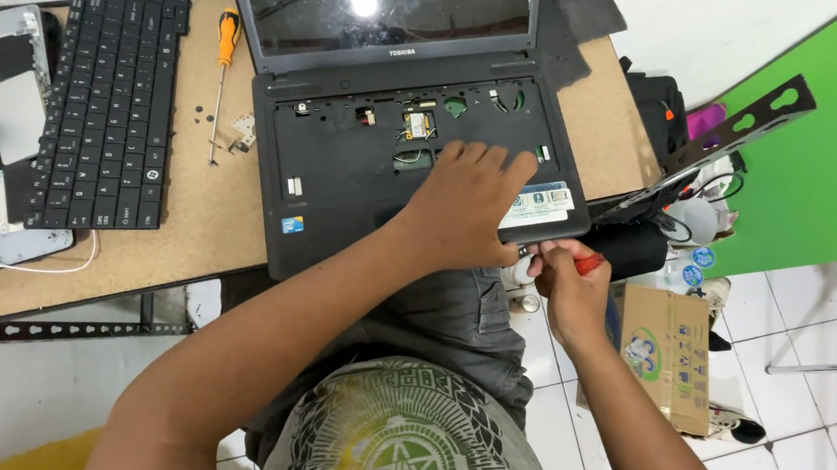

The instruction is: Disassembling a laptop computer to access internal components using a screwdriver and prying tools

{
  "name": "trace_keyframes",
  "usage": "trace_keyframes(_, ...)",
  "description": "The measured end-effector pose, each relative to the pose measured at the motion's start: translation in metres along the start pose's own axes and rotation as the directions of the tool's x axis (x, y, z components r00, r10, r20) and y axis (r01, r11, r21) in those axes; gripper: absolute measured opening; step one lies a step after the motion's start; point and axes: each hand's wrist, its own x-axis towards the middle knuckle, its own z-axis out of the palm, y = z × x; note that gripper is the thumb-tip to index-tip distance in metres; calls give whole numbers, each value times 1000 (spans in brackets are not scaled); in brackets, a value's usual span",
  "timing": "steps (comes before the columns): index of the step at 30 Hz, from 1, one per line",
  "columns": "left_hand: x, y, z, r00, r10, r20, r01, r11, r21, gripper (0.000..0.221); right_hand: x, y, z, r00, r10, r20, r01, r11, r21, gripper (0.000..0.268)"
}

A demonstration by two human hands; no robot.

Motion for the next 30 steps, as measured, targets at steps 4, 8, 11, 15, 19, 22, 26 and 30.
trace_keyframes(4,2,0,6,999,12,-44,-10,999,32,79,-5,-4,10,996,86,1,-85,991,104,14)
trace_keyframes(8,6,0,5,999,17,-28,-16,999,44,86,2,19,2,994,106,-40,-99,983,158,9)
trace_keyframes(11,10,-2,4,1000,18,-7,-18,999,36,90,5,24,-1,994,88,-57,-77,982,172,17)
trace_keyframes(15,15,-9,10,995,94,-37,-91,993,69,93,5,9,5,996,71,-55,-62,986,158,34)
trace_keyframes(19,17,-7,9,989,143,-34,-139,987,81,90,0,-8,10,994,97,-53,-88,984,154,33)
trace_keyframes(22,16,-6,9,976,198,-90,-189,976,105,84,3,-9,9,993,117,-35,-108,976,187,33)
trace_keyframes(26,11,-8,19,958,266,-103,-261,963,59,77,5,-9,8,992,126,-12,-123,980,156,25)
trace_keyframes(30,10,-15,35,947,311,-84,-307,950,56,76,10,-3,3,993,118,-6,-116,982,149,23)
